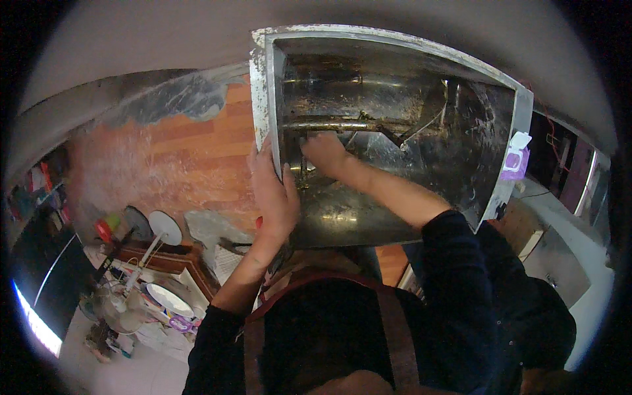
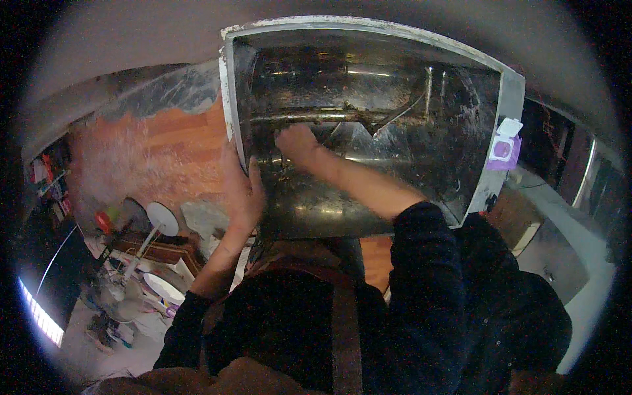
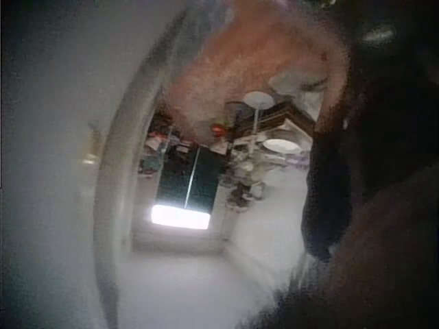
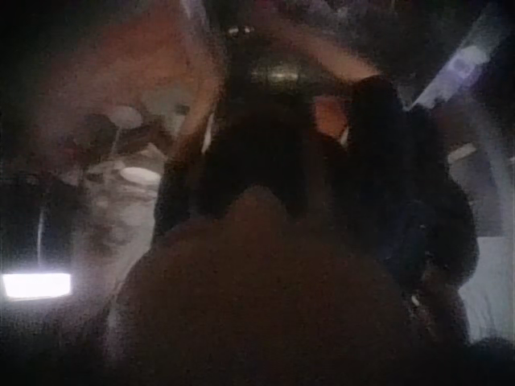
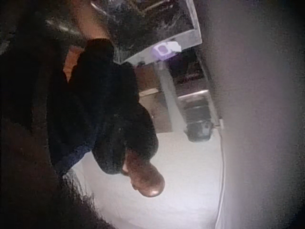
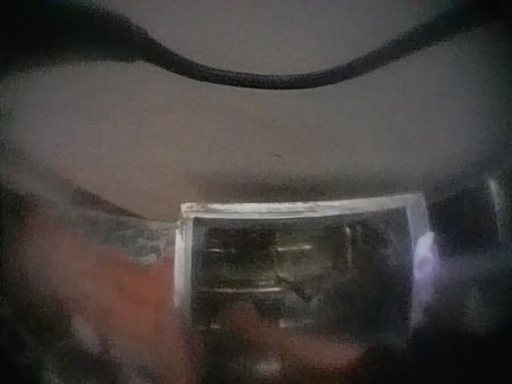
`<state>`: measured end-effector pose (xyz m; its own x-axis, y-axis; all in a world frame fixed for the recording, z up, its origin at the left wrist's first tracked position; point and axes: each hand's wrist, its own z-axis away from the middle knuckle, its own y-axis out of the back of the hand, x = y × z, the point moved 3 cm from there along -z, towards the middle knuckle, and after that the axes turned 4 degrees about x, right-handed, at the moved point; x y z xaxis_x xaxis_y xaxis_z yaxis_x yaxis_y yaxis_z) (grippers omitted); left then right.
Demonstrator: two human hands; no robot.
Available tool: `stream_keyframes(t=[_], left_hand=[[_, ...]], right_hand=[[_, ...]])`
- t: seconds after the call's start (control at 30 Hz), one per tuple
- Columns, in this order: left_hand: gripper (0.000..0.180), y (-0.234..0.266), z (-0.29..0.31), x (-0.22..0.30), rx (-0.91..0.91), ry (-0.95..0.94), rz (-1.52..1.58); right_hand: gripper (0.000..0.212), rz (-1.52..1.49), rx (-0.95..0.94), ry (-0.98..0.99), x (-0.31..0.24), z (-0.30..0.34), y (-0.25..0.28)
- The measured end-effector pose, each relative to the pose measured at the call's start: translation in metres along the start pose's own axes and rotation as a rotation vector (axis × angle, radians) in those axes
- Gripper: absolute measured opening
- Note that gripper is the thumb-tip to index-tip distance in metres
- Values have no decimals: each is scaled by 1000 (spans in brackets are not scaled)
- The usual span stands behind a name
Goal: The person scrapes and removes hardened residue from the interior walls and metal components of a large stainless steel appliance using a handheld scraper. The person repeatedly reaches into the appliance to dislodge and remove debris.
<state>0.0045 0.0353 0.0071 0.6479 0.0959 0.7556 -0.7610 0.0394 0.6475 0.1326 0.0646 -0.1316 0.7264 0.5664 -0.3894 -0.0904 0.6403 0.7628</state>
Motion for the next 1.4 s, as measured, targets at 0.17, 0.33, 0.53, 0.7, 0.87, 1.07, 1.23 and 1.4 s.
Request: stream_keyframes(t=[0.17,0.33,0.53,0.7,0.87,1.07,1.23,1.4], left_hand=[[61,-5,4,-5,87,-19,-20],[60,-5,7,-8,104,-41,-17],[56,-6,6,-7,93,6,32],[59,-8,4,-7,102,-76,-24],[60,-3,8,-10,112,-38,-38],[59,-5,5,-8,72,-12,17],[60,-9,6,-7,123,-102,-67],[62,-9,8,-13,37,66,93]], right_hand=[[22,-99,161,-128,12,-16,-2],[23,-221,271,-220,18,-2,-2],[32,-299,313,-193,17,-11,-18],[25,-365,226,-211,-4,-10,-88],[22,-314,249,-204,-17,-17,-52],[16,-366,103,-150,-40,0,-76],[19,-356,92,-152,-22,20,-64],[23,-357,-51,-479,30,99,-54]])
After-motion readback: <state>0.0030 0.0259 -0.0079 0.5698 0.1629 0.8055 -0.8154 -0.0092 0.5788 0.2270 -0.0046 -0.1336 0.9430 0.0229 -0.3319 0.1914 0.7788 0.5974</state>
